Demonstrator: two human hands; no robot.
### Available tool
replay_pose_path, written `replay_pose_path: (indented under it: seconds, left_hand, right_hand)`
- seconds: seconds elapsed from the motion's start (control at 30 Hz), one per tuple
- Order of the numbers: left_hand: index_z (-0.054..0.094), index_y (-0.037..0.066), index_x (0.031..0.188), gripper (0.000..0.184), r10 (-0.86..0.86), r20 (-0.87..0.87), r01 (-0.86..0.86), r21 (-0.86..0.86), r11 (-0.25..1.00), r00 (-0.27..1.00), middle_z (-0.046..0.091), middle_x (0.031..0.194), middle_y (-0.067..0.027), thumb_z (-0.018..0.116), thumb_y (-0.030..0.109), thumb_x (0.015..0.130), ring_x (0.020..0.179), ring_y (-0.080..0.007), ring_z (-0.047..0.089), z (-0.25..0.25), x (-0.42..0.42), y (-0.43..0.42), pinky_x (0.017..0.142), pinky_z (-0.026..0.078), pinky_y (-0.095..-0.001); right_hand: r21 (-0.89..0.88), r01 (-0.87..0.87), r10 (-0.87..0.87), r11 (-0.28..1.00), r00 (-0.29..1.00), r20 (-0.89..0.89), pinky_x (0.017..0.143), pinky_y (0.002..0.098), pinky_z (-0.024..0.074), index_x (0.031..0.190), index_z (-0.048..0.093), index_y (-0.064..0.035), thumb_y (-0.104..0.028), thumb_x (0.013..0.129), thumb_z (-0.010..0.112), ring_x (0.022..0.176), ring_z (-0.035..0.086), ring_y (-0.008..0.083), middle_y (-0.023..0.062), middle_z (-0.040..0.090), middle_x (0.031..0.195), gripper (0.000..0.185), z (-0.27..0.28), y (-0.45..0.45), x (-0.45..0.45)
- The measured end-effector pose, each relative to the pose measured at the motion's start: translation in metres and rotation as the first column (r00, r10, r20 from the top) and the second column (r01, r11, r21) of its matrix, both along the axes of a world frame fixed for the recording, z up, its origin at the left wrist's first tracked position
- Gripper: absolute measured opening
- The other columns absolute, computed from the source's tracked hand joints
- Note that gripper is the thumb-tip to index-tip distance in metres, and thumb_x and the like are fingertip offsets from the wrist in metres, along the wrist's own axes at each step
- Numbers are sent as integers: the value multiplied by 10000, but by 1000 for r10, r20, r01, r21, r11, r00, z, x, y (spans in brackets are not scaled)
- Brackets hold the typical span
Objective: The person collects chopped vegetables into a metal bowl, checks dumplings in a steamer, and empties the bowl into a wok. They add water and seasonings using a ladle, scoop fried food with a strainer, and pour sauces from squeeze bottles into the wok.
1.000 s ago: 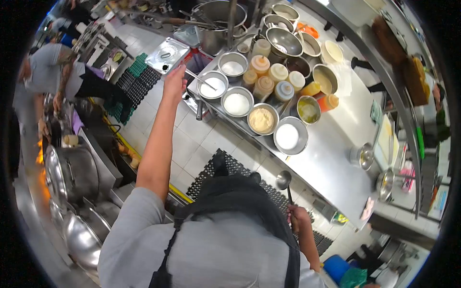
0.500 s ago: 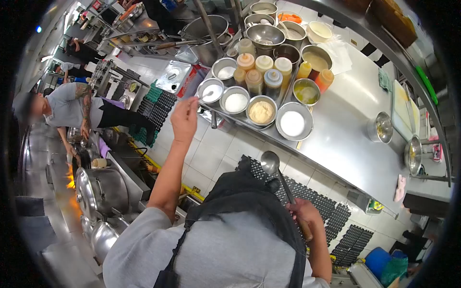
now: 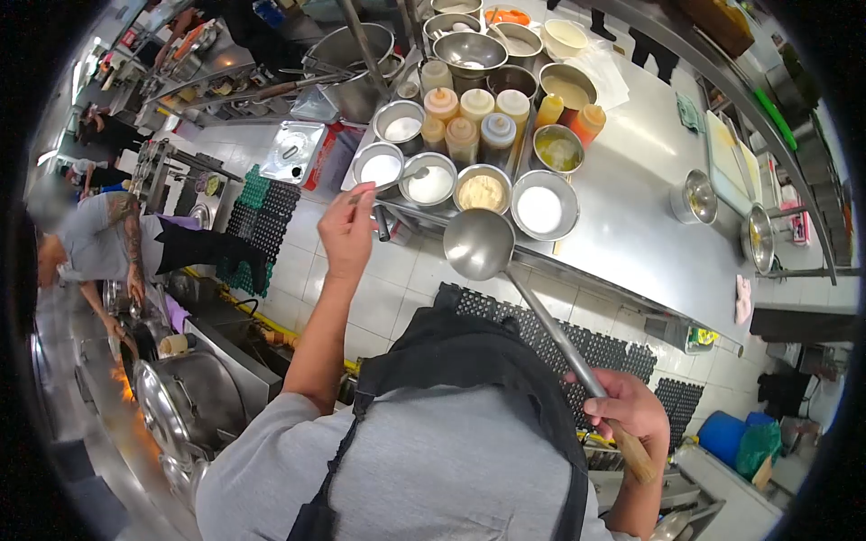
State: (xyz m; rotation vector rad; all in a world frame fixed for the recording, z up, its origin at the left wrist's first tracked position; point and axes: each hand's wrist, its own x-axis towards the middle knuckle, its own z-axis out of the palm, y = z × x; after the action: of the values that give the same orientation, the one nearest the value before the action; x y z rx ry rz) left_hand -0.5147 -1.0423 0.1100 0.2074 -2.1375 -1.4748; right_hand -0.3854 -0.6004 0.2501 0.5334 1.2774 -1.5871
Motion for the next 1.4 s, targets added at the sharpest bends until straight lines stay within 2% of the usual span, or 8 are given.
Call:
replay_pose_path:
  seconds: [0.07,0.3,0.4,0.57,0.77,0.97,1.17,1.4]
  left_hand:
    - [755,20,1070,147,-73,5,73,-60,996,997,691,816,-61,686,94,964,542,-80,579,-8,-10,2,500,451,-243]
    - [745,26,1046,130,-225,55,230,-127,965,973,686,816,-118,675,83,952,653,-215,632,-42,-40,-9,599,484,-313]
    - [743,29,1052,132,-247,37,250,-141,958,968,686,814,-111,670,82,955,646,-209,625,-42,-45,-13,594,481,-311]
    - [744,7,1029,138,-215,113,221,-52,974,970,654,772,-87,677,103,957,591,-132,595,-48,-54,-23,551,470,-289]
    - [743,-16,1076,209,-166,120,140,195,971,979,717,949,-70,646,151,997,535,-77,566,-59,-66,-23,485,478,-228]
    - [727,-46,1091,251,-178,182,140,205,969,967,726,938,-99,640,172,1002,530,-75,562,-62,-63,-29,486,464,-232]
    - [725,-27,1105,255,-58,308,-59,357,932,950,732,941,-100,655,193,998,517,-72,549,-71,-68,-34,479,417,-225]
    - [721,19,1133,255,-12,278,-147,545,826,961,729,912,-71,668,232,1002,495,-74,528,-78,-56,-58,456,325,-211]
  right_hand:
    - [-39,102,-102,994,995,13,394,219,430,1340,548,80,15,846,726,420,557,105,57,630,638,529,7,-12,7]
    - [90,348,-349,933,937,-4,359,236,418,1295,579,132,97,731,658,398,541,135,92,609,631,571,44,-59,25]
    - [145,361,-359,921,932,-38,360,237,417,1303,576,128,93,720,655,391,532,137,88,600,624,589,54,-70,32]
    - [190,374,-373,908,927,-41,367,234,413,1299,582,122,85,707,653,389,522,139,83,596,626,597,61,-81,40]
    - [191,366,-365,911,930,-43,384,240,414,1305,581,113,60,732,662,414,533,138,84,602,646,581,56,-87,45]
    - [186,343,-341,921,939,-47,392,240,422,1312,579,98,48,748,664,424,542,137,82,605,653,573,47,-85,50]
    - [160,355,-350,921,935,-62,396,243,435,1306,586,85,32,763,648,421,549,144,82,617,655,549,45,-86,40]
    - [149,365,-356,919,931,-84,391,247,441,1312,588,78,24,767,640,418,550,149,88,617,644,550,40,-86,32]
